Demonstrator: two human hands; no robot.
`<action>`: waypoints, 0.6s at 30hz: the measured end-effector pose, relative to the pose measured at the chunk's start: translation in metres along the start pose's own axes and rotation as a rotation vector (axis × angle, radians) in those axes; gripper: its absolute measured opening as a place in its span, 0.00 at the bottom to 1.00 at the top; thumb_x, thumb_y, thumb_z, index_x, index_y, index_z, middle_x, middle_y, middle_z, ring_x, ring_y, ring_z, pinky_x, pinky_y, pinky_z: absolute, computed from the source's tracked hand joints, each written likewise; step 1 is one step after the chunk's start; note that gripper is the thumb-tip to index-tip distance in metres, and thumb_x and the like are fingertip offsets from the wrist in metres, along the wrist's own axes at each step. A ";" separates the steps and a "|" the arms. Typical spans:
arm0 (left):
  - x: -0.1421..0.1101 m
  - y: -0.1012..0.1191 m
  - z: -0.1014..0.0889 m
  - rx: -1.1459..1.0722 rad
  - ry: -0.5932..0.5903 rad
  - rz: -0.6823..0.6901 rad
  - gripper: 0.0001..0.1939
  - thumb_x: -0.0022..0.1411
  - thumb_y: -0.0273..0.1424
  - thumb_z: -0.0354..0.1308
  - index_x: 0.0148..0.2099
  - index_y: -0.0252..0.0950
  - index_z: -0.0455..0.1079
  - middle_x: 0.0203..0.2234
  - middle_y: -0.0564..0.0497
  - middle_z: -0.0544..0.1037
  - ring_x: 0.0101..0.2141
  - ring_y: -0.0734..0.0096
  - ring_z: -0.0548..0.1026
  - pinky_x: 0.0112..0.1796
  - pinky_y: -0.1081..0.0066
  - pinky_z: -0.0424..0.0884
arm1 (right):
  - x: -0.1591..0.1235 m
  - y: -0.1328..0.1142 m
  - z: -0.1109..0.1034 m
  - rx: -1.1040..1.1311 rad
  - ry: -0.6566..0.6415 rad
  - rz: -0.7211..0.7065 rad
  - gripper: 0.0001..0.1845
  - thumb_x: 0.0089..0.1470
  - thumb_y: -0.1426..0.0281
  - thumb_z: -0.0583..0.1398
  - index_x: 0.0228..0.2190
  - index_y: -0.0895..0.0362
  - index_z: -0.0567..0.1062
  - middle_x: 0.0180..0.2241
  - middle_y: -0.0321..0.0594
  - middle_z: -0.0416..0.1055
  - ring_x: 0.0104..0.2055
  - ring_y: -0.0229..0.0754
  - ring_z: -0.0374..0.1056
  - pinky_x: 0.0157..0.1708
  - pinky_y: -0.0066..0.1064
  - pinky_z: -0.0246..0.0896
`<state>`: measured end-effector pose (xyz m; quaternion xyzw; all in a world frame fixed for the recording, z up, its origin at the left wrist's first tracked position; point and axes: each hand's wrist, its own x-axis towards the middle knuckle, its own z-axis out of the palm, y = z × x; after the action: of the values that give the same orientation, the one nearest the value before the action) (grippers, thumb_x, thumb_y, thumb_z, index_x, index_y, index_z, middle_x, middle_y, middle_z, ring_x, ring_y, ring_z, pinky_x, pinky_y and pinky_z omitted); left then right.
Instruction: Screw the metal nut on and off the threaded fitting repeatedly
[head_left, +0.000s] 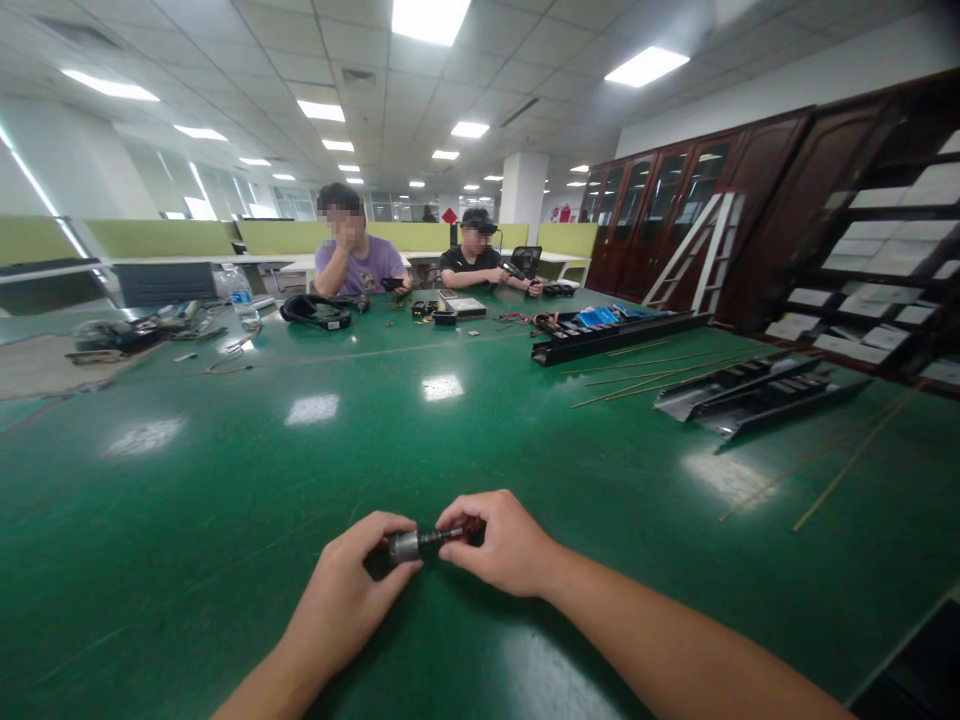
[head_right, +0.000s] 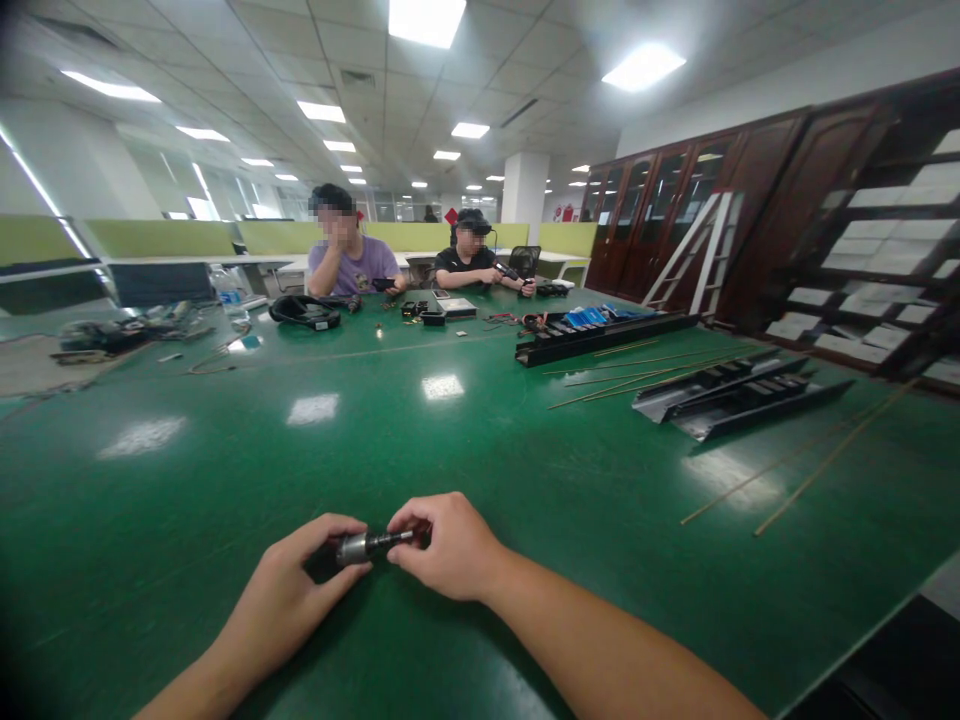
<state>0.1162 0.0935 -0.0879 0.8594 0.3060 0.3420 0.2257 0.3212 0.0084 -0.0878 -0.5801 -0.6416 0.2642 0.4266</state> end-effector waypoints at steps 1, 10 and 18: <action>0.000 0.001 0.000 -0.004 -0.009 0.004 0.12 0.54 0.37 0.64 0.40 0.39 0.75 0.29 0.50 0.78 0.33 0.63 0.78 0.36 0.69 0.76 | 0.000 0.000 0.000 0.009 0.000 0.003 0.11 0.47 0.71 0.65 0.36 0.56 0.80 0.31 0.38 0.78 0.30 0.39 0.71 0.33 0.29 0.63; 0.001 0.001 -0.002 -0.067 -0.207 -0.008 0.09 0.60 0.32 0.61 0.44 0.43 0.72 0.38 0.53 0.78 0.39 0.66 0.76 0.41 0.69 0.71 | 0.000 -0.001 0.000 -0.041 -0.013 -0.026 0.14 0.46 0.70 0.66 0.38 0.55 0.80 0.32 0.37 0.78 0.32 0.40 0.72 0.35 0.29 0.63; -0.003 -0.003 0.001 -0.085 -0.226 0.034 0.11 0.61 0.34 0.61 0.47 0.44 0.72 0.40 0.52 0.78 0.41 0.65 0.76 0.44 0.70 0.71 | 0.000 -0.001 0.001 -0.101 -0.017 -0.065 0.12 0.46 0.70 0.66 0.37 0.53 0.81 0.32 0.36 0.78 0.32 0.40 0.71 0.34 0.28 0.61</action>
<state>0.1135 0.0935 -0.0918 0.8871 0.2491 0.2596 0.2891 0.3196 0.0080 -0.0876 -0.5774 -0.6762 0.2225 0.3997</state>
